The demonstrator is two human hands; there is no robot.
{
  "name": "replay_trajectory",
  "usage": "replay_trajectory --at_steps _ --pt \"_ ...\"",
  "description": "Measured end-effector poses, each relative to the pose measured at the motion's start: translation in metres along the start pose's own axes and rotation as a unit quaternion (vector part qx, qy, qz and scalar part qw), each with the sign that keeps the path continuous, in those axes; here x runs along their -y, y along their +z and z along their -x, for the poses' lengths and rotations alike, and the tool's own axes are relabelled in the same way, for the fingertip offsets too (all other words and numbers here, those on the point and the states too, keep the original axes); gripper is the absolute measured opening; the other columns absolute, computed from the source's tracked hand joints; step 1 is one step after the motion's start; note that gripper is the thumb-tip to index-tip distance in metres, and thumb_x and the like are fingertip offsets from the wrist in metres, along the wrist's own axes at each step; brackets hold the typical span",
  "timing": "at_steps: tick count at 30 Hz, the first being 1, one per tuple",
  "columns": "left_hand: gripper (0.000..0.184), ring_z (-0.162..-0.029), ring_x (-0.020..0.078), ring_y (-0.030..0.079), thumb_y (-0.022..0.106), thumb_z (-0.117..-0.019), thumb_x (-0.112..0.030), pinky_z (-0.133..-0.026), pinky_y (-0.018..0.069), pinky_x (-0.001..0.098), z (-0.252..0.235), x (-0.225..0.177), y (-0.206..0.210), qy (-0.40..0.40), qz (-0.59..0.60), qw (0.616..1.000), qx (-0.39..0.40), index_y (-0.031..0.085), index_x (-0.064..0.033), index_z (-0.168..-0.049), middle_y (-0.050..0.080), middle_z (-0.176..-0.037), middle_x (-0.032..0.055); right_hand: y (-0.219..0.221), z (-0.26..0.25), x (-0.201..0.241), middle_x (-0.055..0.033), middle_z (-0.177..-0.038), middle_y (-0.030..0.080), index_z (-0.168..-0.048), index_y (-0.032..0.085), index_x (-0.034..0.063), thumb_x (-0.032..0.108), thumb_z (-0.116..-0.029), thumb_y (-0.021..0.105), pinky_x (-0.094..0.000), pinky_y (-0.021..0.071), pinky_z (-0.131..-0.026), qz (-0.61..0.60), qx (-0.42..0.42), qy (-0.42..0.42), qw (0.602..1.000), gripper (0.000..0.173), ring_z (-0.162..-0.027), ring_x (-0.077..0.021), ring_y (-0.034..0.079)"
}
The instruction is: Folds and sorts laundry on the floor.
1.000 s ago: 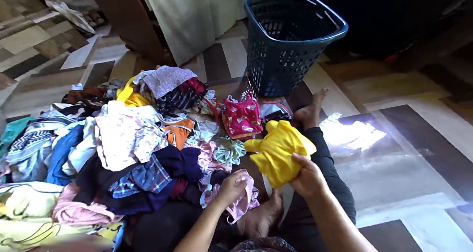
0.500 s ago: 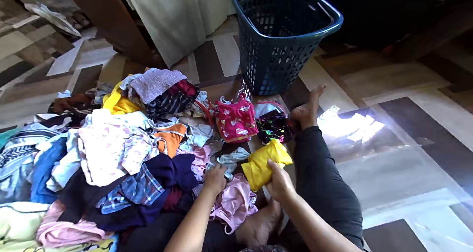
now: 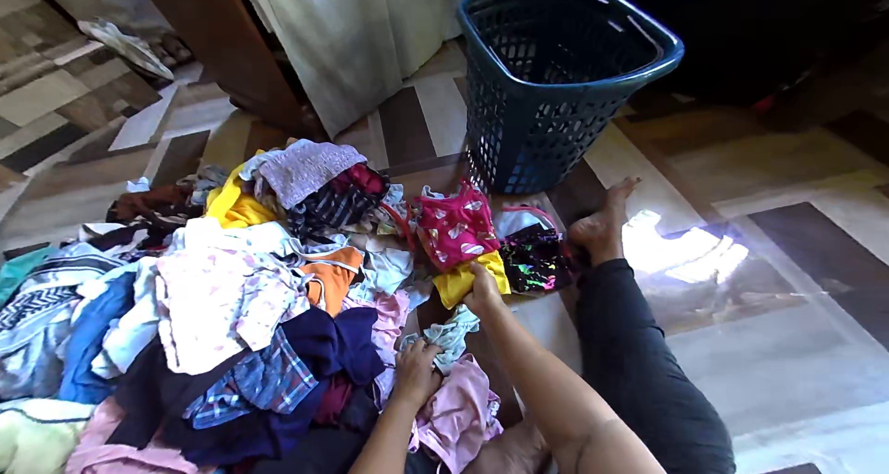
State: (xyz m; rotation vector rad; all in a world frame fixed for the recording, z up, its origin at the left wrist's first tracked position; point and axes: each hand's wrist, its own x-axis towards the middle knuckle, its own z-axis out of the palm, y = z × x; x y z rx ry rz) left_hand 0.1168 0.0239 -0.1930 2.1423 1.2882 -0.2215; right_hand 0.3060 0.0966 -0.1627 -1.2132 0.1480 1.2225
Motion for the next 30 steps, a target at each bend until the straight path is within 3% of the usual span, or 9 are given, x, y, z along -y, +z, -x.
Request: replay_trajectory --at_steps 10,12,16,19,23,27,30 --pt "0.042 -0.124 0.0403 0.056 0.074 -0.0855 -0.021 -0.1 0.0425 0.0606 -0.002 0.004 0.004 0.008 0.007 1.0 -0.021 0.071 -0.0119 -0.126 0.063 -0.131 0.0204 0.002 -0.024 0.006 -0.0237 -0.135 0.057 -0.141 0.046 -0.0038 0.023 -0.1095 0.045 -0.0502 0.0511 -0.099 0.042 0.005 -0.008 0.999 0.042 -0.12 -0.0316 0.059" --pt "0.044 -0.128 0.0392 0.054 0.074 -0.0862 -0.022 -0.103 0.0407 0.06 -0.002 0.002 -0.001 -0.001 0.007 1.0 0.006 0.069 -0.0128 -0.129 0.06 -0.134 0.0198 -0.006 -0.009 -0.002 -0.0231 -0.138 0.055 -0.145 0.042 -0.0024 0.024 -0.1101 0.044 -0.0499 0.0506 -0.1 0.027 0.009 0.001 1.0 0.044 -0.122 -0.0312 0.058" --pt "0.046 -0.129 0.0413 0.052 0.076 -0.0855 -0.019 -0.105 0.0383 0.0632 -0.001 0.001 -0.006 0.005 0.022 1.0 0.017 0.068 -0.011 -0.13 0.059 -0.135 0.0218 -0.017 0.05 -0.014 -0.0216 -0.125 0.058 -0.143 0.041 -0.0012 0.021 -0.1106 0.039 -0.0468 0.0548 -0.088 -0.028 0.018 0.0 0.999 0.039 -0.107 -0.0282 0.062" --pt "0.044 -0.126 0.0445 0.054 0.075 -0.0854 -0.019 -0.101 0.0401 0.0659 0.001 0.003 -0.001 0.027 0.016 0.999 -0.012 0.069 -0.0089 -0.128 0.061 -0.13 0.0243 -0.015 0.088 0.001 -0.0182 -0.117 0.059 -0.138 0.043 0.0005 0.023 -0.1111 0.036 -0.0446 0.0555 -0.084 -0.064 0.032 -0.002 0.997 0.036 -0.101 -0.0255 0.063" --pt "0.043 -0.124 0.0463 0.055 0.076 -0.0833 -0.011 -0.101 0.0408 0.0665 0.007 0.003 0.005 0.041 0.008 0.998 -0.036 0.071 -0.0082 -0.126 0.063 -0.127 0.0254 -0.004 0.116 0.035 -0.017 -0.116 0.061 -0.135 0.045 0.0013 0.02 -0.1102 0.034 -0.0452 0.0562 -0.086 -0.099 0.088 -0.037 0.991 0.033 -0.102 -0.0249 0.065" --pt "0.035 -0.127 0.0442 0.054 0.059 -0.0939 0.0 -0.107 0.0368 0.0635 0.02 -0.004 0.001 0.062 -0.022 0.997 0.036 0.07 -0.0067 -0.127 0.062 -0.13 0.0237 -0.013 0.12 0.044 -0.0146 -0.113 0.062 -0.132 0.047 0.0039 0.021 -0.11 0.034 -0.0436 0.0567 -0.086 -0.127 0.105 -0.053 0.985 0.031 -0.101 -0.0231 0.065" --pt "0.036 -0.129 0.0407 0.053 0.067 -0.0911 -0.01 -0.11 0.0347 0.0634 0.034 -0.015 -0.013 0.089 -0.018 0.993 0.078 0.07 -0.005 -0.126 0.063 -0.131 0.021 -0.052 0.099 0.015 -0.0181 -0.121 0.061 -0.142 0.042 0.004 0.029 -0.1109 0.035 -0.0447 0.0571 -0.083 -0.056 0.08 -0.001 0.995 0.04 -0.102 -0.0259 0.065"
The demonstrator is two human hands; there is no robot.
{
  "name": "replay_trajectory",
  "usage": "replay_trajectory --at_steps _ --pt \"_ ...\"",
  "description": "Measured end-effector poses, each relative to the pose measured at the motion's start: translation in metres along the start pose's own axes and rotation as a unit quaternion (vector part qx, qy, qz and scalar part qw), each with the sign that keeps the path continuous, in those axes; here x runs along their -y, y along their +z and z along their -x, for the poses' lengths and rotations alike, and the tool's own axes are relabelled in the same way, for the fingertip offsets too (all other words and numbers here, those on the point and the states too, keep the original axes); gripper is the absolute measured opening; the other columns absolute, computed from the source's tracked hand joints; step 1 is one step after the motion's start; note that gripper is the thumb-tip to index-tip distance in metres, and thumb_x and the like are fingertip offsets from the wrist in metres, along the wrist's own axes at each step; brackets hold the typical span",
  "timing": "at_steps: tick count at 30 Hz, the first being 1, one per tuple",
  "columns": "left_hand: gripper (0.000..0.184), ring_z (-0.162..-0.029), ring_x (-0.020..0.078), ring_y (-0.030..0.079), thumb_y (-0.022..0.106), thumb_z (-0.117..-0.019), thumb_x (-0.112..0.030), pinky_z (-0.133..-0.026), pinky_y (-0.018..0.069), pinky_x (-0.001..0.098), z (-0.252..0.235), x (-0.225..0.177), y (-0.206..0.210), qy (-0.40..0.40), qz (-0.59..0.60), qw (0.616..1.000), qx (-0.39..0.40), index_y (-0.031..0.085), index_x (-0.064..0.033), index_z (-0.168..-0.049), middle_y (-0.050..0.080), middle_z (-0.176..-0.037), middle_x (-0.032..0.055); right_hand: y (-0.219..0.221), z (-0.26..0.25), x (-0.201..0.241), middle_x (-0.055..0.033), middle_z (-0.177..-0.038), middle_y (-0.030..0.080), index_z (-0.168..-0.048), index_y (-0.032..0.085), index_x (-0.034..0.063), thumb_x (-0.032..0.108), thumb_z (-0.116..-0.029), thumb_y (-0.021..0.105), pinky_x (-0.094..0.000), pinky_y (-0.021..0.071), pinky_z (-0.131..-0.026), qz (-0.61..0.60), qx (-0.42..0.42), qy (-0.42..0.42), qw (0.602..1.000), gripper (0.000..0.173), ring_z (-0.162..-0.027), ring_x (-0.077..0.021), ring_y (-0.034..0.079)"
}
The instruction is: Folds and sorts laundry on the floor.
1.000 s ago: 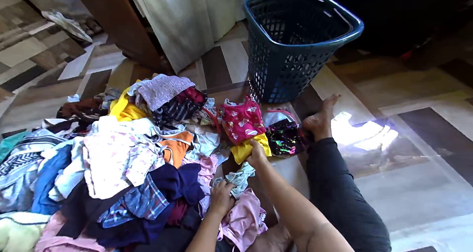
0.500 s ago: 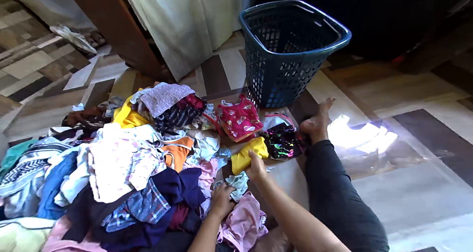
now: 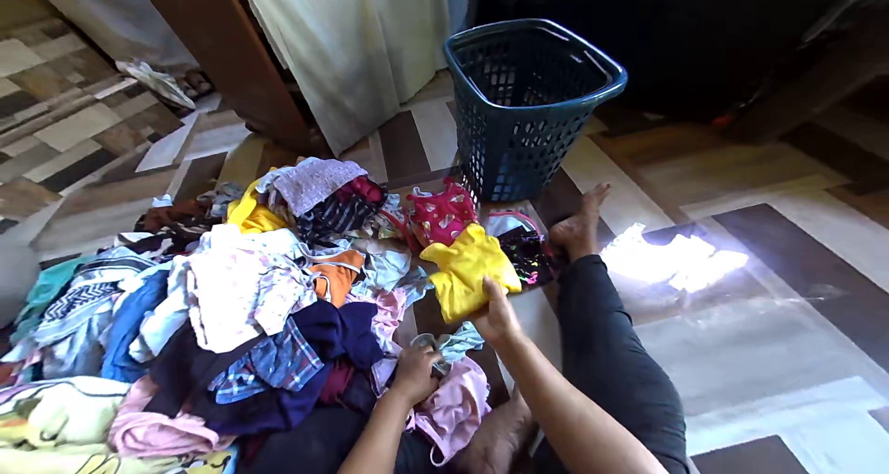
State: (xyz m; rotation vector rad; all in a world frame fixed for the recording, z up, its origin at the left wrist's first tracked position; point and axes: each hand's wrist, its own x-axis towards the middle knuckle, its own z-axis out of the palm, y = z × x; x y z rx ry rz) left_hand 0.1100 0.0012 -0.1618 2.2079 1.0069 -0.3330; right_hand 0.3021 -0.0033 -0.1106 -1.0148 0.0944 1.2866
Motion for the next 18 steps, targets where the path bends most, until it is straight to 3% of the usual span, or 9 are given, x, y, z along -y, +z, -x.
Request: replay_trajectory --at_steps 2,3,6,8,10,13,15,18 --pt "0.038 -0.128 0.0376 0.056 0.073 -0.0846 -0.013 -0.111 0.0353 0.0596 0.013 -0.006 -0.006 0.037 0.072 0.996 -0.043 0.071 -0.0007 -0.12 0.065 -0.129 0.0207 -0.039 -0.002 -0.026 -0.0222 -0.132 0.056 -0.15 0.034 0.0029 0.031 -0.111 0.037 -0.0455 0.0547 -0.084 0.129 -0.028 0.064 0.989 0.048 -0.106 -0.0294 0.062" --pt "0.036 -0.122 0.0362 0.061 0.077 -0.0805 -0.01 -0.108 0.0417 0.0554 0.019 -0.006 -0.006 0.072 0.125 0.985 -0.09 0.072 0.004 -0.114 0.068 -0.122 0.0223 -0.058 0.003 -0.039 -0.0238 -0.136 0.054 -0.151 0.033 0.0005 0.032 -0.1111 0.038 -0.0464 0.0532 -0.088 0.21 -0.025 0.083 0.974 0.051 -0.11 -0.0307 0.061" --pt "0.034 -0.105 0.025 0.067 0.075 -0.0756 0.005 -0.098 0.0522 0.0383 0.036 -0.007 -0.008 0.136 0.301 0.929 -0.168 0.068 0.0131 -0.108 0.069 -0.11 0.023 -0.083 0.033 -0.058 -0.0231 -0.139 0.057 -0.148 0.045 -0.0001 0.044 -0.1098 0.037 -0.0507 0.0497 -0.101 0.4 0.084 0.121 0.905 0.059 -0.122 -0.0318 0.06" --pt "0.032 -0.097 0.0147 0.068 0.07 -0.0802 0.006 -0.091 0.0558 0.0318 0.049 -0.012 -0.016 0.123 0.388 0.891 -0.199 0.065 0.0136 -0.111 0.07 -0.107 0.0181 -0.072 0.051 -0.053 -0.0199 -0.131 0.062 -0.146 0.049 0.0009 0.047 -0.1105 0.033 -0.047 0.0509 -0.101 0.457 0.192 0.142 0.857 0.06 -0.116 -0.0256 0.063" --pt "0.029 -0.088 0.0071 0.067 0.068 -0.0847 0.001 -0.085 0.0571 0.0276 0.059 -0.014 -0.027 0.097 0.442 0.854 -0.258 0.064 0.0115 -0.111 0.071 -0.1 0.0106 -0.058 0.055 -0.047 -0.014 -0.112 0.067 -0.135 0.056 -0.0033 0.034 -0.1089 0.043 -0.0387 0.0552 -0.09 0.469 0.293 0.108 0.826 0.047 -0.098 -0.016 0.066" --pt "0.015 -0.08 0.0013 0.063 0.063 -0.0882 -0.004 -0.078 0.0549 0.0229 0.073 -0.012 -0.049 0.069 0.463 0.807 -0.361 0.066 0.0043 -0.101 0.067 -0.087 -0.0012 -0.036 0.057 -0.029 -0.0083 -0.099 0.07 -0.123 0.06 -0.0061 0.013 -0.0971 0.064 -0.0327 0.0583 -0.084 0.462 0.366 0.051 0.806 0.033 -0.087 -0.0102 0.068" --pt "0.009 -0.08 0.0006 0.063 0.059 -0.094 -0.002 -0.078 0.0554 0.0219 0.083 -0.008 -0.063 0.066 0.47 0.783 -0.402 0.065 0.0023 -0.098 0.066 -0.086 -0.0037 -0.024 0.056 -0.017 -0.0083 -0.095 0.07 -0.117 0.062 -0.0053 0.013 -0.0956 0.065 -0.0341 0.0586 -0.081 0.497 0.364 -0.015 0.787 0.028 -0.083 -0.0115 0.068" --pt "0.009 -0.083 0.0013 0.064 0.057 -0.0951 0.0 -0.08 0.0555 0.0225 0.098 -0.003 -0.081 0.055 0.461 0.767 -0.442 0.064 0.0034 -0.099 0.066 -0.088 -0.0031 -0.007 0.053 0.003 -0.0162 -0.1 0.069 -0.118 0.065 -0.006 0.013 -0.0943 0.066 -0.0423 0.0556 -0.085 0.564 0.306 -0.147 0.753 0.03 -0.089 -0.02 0.067"
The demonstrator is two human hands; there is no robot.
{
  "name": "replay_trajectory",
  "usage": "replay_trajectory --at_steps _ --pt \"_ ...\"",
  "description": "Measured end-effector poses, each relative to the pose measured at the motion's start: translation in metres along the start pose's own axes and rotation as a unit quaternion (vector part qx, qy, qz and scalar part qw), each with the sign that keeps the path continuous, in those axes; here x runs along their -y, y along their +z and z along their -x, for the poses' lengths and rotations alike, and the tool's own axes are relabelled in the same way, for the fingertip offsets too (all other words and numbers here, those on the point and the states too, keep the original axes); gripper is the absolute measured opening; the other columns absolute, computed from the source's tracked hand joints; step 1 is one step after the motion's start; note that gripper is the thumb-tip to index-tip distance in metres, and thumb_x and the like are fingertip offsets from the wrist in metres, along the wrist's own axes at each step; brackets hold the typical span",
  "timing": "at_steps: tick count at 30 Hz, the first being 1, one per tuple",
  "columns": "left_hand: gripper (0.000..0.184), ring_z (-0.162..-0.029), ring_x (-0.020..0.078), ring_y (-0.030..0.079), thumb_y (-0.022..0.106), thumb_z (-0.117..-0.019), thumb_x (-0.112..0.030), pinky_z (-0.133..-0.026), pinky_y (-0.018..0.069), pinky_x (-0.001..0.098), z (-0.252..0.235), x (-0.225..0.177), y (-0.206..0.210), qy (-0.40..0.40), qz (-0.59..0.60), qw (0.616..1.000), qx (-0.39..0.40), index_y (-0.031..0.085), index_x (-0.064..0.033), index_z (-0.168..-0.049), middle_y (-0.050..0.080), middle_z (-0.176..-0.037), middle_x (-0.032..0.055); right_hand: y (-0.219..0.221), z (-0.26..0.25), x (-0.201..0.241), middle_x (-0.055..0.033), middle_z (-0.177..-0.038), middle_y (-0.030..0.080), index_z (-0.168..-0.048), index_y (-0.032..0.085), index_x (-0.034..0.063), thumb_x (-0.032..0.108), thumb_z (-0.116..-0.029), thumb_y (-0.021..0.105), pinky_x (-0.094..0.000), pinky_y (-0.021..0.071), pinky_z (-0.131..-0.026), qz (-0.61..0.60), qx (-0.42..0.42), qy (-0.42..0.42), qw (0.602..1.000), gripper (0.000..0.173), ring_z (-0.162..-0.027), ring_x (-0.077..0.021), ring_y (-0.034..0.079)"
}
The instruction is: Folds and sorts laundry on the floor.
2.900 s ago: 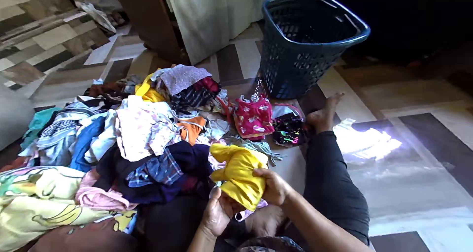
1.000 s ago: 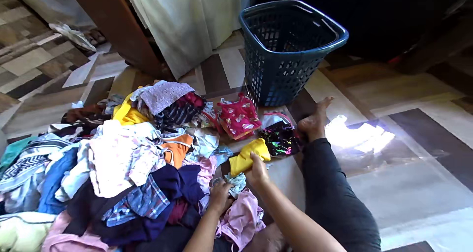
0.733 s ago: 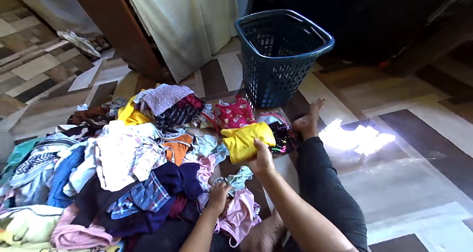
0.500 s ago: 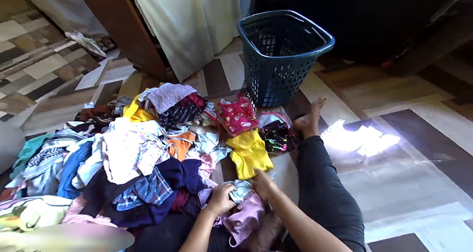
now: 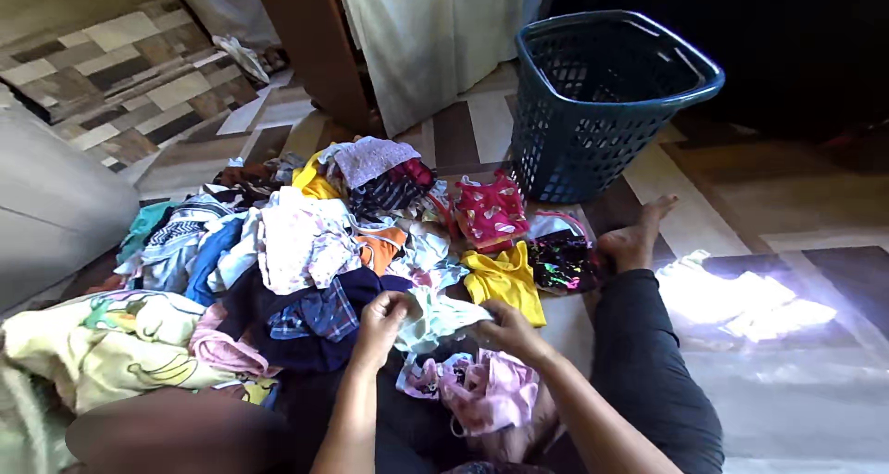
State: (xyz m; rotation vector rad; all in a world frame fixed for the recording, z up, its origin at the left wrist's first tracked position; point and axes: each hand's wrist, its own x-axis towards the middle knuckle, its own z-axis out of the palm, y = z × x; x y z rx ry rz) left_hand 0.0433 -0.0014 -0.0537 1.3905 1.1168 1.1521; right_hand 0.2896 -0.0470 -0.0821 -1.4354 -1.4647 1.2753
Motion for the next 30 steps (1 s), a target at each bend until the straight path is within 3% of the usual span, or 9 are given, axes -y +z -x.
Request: replay_trajectory --at_steps 2,5,9,13,16,18,20,24,30 --pt "0.01 -0.08 0.0015 0.064 0.055 -0.0963 0.0 -0.078 0.056 0.0222 -0.002 -0.009 -0.008 0.01 0.008 0.999 -0.033 0.064 0.002 -0.1 0.067 -0.086 -0.0038 -0.008 -0.006 0.008 -0.0177 -0.101 0.069 -0.118 0.064 -0.0065 0.013 -0.0922 0.069 -0.0423 0.056 -0.083 0.033 -0.052 -0.031 0.998 0.033 -0.089 -0.0212 0.067" --pt "0.014 -0.067 -0.0007 0.06 0.05 -0.0976 0.0 -0.063 0.0523 0.0176 -0.004 -0.018 -0.014 0.028 0.05 0.995 -0.087 0.063 -0.0046 -0.096 0.065 -0.079 -0.0074 -0.016 -0.011 0.023 -0.0153 -0.097 0.069 -0.119 0.063 -0.0045 0.017 -0.0905 0.072 -0.0402 0.0562 -0.078 0.062 -0.082 -0.051 0.993 0.037 -0.083 -0.0195 0.066" --pt "0.015 -0.077 0.0009 0.064 0.051 -0.0952 0.001 -0.074 0.0555 0.021 -0.005 -0.026 -0.017 0.074 0.069 0.988 -0.12 0.063 -0.0084 -0.095 0.067 -0.084 -0.0086 -0.021 -0.014 0.036 -0.0248 -0.114 0.069 -0.119 0.068 -0.0058 0.012 -0.0885 0.076 -0.0512 0.0526 -0.096 0.161 -0.077 -0.088 0.98 0.037 -0.106 -0.035 0.067" --pt "0.019 -0.074 0.0014 0.065 0.048 -0.0967 0.0 -0.067 0.0552 0.0195 -0.004 -0.034 -0.021 0.107 0.097 0.981 -0.131 0.064 -0.0106 -0.097 0.07 -0.086 -0.0072 -0.027 -0.017 0.039 -0.0292 -0.12 0.065 -0.123 0.069 -0.0032 0.004 -0.0875 0.073 -0.0571 0.0487 -0.101 0.256 -0.024 -0.082 0.963 0.037 -0.115 -0.0439 0.063" --pt "0.022 -0.064 0.0016 0.065 0.04 -0.1017 0.001 -0.06 0.0558 0.0182 -0.002 -0.044 -0.024 0.082 0.145 0.973 -0.158 0.058 -0.0118 -0.096 0.068 -0.077 -0.0072 -0.03 -0.012 0.039 -0.0253 -0.113 0.069 -0.119 0.069 -0.0061 0.001 -0.0884 0.069 -0.0499 0.0532 -0.095 0.192 -0.036 -0.09 0.977 0.031 -0.104 -0.035 0.068" --pt "0.023 -0.063 0.0043 0.066 0.034 -0.1052 0.0 -0.061 0.0575 0.0205 -0.002 -0.048 -0.025 0.046 0.185 0.965 -0.182 0.054 -0.0107 -0.098 0.068 -0.074 -0.0053 -0.03 -0.009 0.043 -0.0134 -0.099 0.07 -0.116 0.066 -0.0053 0.003 -0.0913 0.064 -0.0348 0.0571 -0.08 0.075 -0.044 -0.077 0.993 0.026 -0.085 -0.0153 0.068" --pt "0.025 -0.066 0.0072 0.068 0.03 -0.1074 -0.003 -0.064 0.0596 0.024 -0.002 -0.048 -0.025 0.029 0.225 0.953 -0.201 0.052 -0.0107 -0.101 0.068 -0.076 -0.0033 -0.029 -0.009 0.044 -0.0042 -0.088 0.068 -0.115 0.064 -0.0038 0.006 -0.0931 0.061 -0.0277 0.0573 -0.072 -0.027 -0.051 -0.072 0.996 0.025 -0.075 -0.0056 0.065" --pt "0.023 -0.069 0.0084 0.069 0.03 -0.1091 -0.005 -0.069 0.0609 0.0265 -0.001 -0.053 -0.027 0.028 0.262 0.933 -0.245 0.051 -0.0112 -0.102 0.068 -0.078 -0.0029 -0.034 -0.012 0.051 -0.0034 -0.084 0.067 -0.118 0.062 -0.005 0.008 -0.0977 0.063 -0.027 0.0575 -0.074 -0.061 -0.078 -0.059 0.993 0.024 -0.073 -0.0057 0.065" --pt "0.023 -0.074 0.0062 0.069 0.033 -0.1065 -0.003 -0.075 0.0602 0.0273 0.003 -0.056 -0.045 0.068 0.224 0.938 -0.257 0.052 -0.0148 -0.1 0.068 -0.08 -0.0064 -0.041 -0.011 0.048 0.0008 -0.08 0.065 -0.107 0.066 -0.0022 0.007 -0.1011 0.059 -0.0203 0.0524 -0.066 -0.066 -0.126 -0.064 0.988 0.013 -0.068 -0.0012 0.06"
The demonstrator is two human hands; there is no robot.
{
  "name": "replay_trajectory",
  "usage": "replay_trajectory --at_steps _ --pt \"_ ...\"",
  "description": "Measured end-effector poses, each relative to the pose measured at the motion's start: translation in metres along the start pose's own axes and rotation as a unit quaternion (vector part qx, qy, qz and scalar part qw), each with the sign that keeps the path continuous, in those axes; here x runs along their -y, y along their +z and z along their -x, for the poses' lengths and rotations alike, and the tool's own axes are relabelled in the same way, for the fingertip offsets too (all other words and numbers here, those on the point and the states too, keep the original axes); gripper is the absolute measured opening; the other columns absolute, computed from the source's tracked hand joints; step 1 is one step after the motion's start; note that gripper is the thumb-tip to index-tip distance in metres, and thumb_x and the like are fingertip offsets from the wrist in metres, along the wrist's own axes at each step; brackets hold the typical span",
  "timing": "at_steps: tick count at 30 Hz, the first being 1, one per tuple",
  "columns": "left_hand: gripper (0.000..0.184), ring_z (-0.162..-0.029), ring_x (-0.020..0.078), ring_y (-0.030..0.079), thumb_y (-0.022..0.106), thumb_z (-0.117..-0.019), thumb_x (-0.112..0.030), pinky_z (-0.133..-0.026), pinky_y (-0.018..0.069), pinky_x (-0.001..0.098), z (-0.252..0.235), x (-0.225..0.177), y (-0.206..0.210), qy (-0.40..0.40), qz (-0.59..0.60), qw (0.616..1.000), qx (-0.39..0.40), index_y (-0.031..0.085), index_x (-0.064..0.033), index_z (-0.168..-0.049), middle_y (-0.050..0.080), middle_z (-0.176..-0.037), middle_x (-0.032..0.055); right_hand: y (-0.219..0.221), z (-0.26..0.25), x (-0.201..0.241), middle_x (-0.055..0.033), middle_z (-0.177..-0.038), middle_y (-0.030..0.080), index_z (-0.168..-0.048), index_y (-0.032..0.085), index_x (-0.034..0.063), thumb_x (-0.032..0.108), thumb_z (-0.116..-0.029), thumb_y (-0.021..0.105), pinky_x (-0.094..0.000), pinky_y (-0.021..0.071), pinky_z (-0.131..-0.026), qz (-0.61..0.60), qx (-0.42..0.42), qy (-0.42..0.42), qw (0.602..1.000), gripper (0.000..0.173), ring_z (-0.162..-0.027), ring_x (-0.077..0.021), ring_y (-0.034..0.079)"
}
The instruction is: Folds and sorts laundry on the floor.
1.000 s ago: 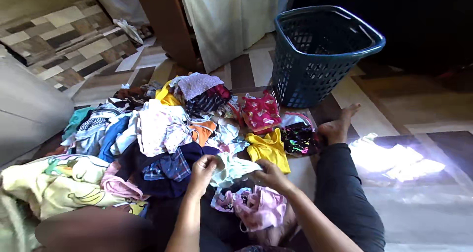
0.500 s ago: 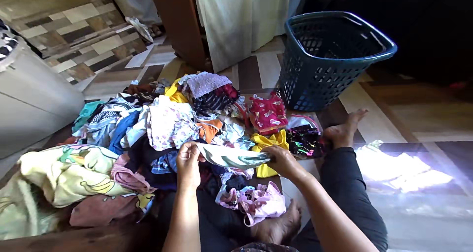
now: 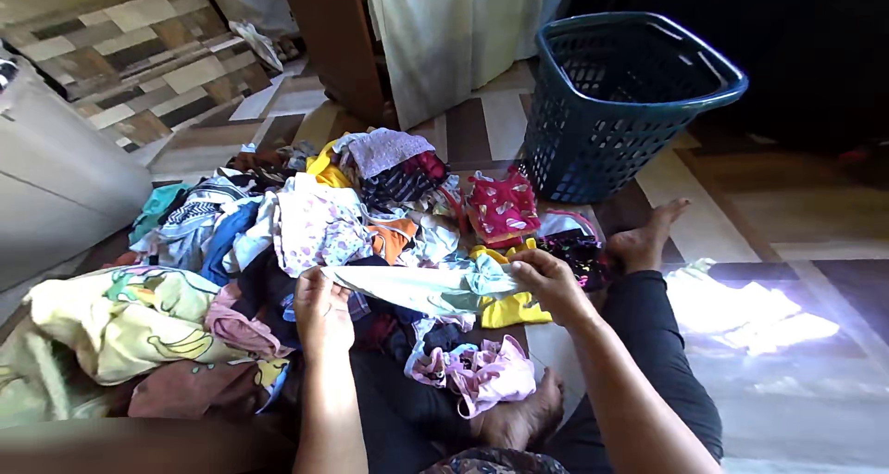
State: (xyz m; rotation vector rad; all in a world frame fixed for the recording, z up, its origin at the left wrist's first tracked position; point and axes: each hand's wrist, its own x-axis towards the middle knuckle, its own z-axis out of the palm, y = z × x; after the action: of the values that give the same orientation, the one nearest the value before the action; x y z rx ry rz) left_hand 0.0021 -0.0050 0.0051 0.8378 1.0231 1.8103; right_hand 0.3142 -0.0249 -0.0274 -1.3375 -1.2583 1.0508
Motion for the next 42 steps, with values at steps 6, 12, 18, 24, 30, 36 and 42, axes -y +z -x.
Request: replay_trajectory --at_steps 6,12,18,24,30,36,42 --pt "0.022 -0.073 0.004 0.068 0.032 -0.1099 -0.009 -0.07 0.0603 0.0242 0.0 -0.013 0.007 -0.046 -0.03 0.998 -0.004 0.051 -0.0149 -0.101 0.065 -0.081 -0.0071 -0.015 0.002 0.007 -0.0003 -0.09 0.068 -0.117 0.064 -0.0025 0.017 -0.0892 0.072 -0.0217 0.0544 -0.074 0.028 0.103 -0.019 0.994 0.035 -0.077 -0.0009 0.063" --pt "0.046 -0.081 0.0108 0.072 0.02 -0.1119 -0.026 -0.073 0.0623 0.0305 -0.006 -0.028 0.015 -0.171 0.15 0.974 0.022 0.063 -0.0141 -0.1 0.073 -0.085 0.0008 -0.024 0.007 0.041 0.0053 -0.082 0.07 -0.105 0.065 0.0154 0.006 -0.0971 0.051 -0.0151 0.0488 -0.052 -0.206 0.093 0.061 0.972 0.019 -0.057 0.0009 0.057" --pt "0.067 -0.103 0.0231 0.068 0.015 -0.109 -0.053 -0.088 0.0566 0.0432 0.034 0.049 0.01 -0.391 0.034 0.918 0.052 0.049 -0.0036 -0.138 0.068 -0.114 0.014 0.018 0.005 -0.007 -0.0074 -0.101 0.065 -0.144 0.042 0.0047 0.009 -0.1071 0.042 -0.0303 0.0567 -0.066 -0.277 0.001 0.201 0.94 0.038 -0.072 -0.0133 0.064" --pt "0.029 -0.096 0.0214 0.069 0.04 -0.1094 -0.018 -0.083 0.0591 0.0389 0.059 0.071 0.016 -0.469 -0.02 0.88 0.069 0.051 -0.0036 -0.132 0.068 -0.109 0.0132 0.028 0.013 -0.033 -0.0058 -0.088 0.061 -0.142 0.039 0.0031 0.003 -0.1058 0.043 -0.0263 0.0518 -0.056 -0.295 -0.066 0.288 0.909 0.037 -0.06 -0.01 0.057" --pt "0.031 -0.094 0.0238 0.075 0.054 -0.0999 -0.029 -0.083 0.0628 0.0414 0.021 0.031 0.015 -0.287 0.303 0.877 0.237 0.073 -0.0057 -0.107 0.075 -0.101 0.013 -0.006 0.019 -0.007 -0.0057 -0.095 0.072 -0.125 0.057 0.0112 0.018 -0.1049 0.036 -0.0266 0.0605 -0.071 -0.451 0.007 0.119 0.885 0.03 -0.074 -0.0124 0.07" --pt "0.024 -0.085 0.0119 0.072 0.045 -0.1046 -0.029 -0.076 0.0615 0.0314 0.069 0.054 0.013 -0.353 0.081 0.894 0.264 0.064 -0.0143 -0.105 0.074 -0.093 0.0019 0.009 0.026 -0.005 -0.0095 -0.108 0.073 -0.141 0.042 0.0082 0.019 -0.098 0.041 -0.034 0.0613 -0.081 -0.432 0.082 0.113 0.891 0.045 -0.09 -0.0192 0.073" --pt "0.079 -0.11 0.0197 0.071 0.061 -0.0784 -0.078 -0.093 0.0591 0.0402 0.05 0.031 0.032 -0.267 0.313 0.837 0.362 0.069 -0.0172 -0.127 0.074 -0.119 0.0074 -0.002 0.019 -0.01 -0.0085 -0.121 0.071 -0.14 0.051 0.0184 0.046 -0.0881 0.068 -0.0399 0.0612 -0.085 -0.471 0.072 0.029 0.879 0.062 -0.099 -0.024 0.073"
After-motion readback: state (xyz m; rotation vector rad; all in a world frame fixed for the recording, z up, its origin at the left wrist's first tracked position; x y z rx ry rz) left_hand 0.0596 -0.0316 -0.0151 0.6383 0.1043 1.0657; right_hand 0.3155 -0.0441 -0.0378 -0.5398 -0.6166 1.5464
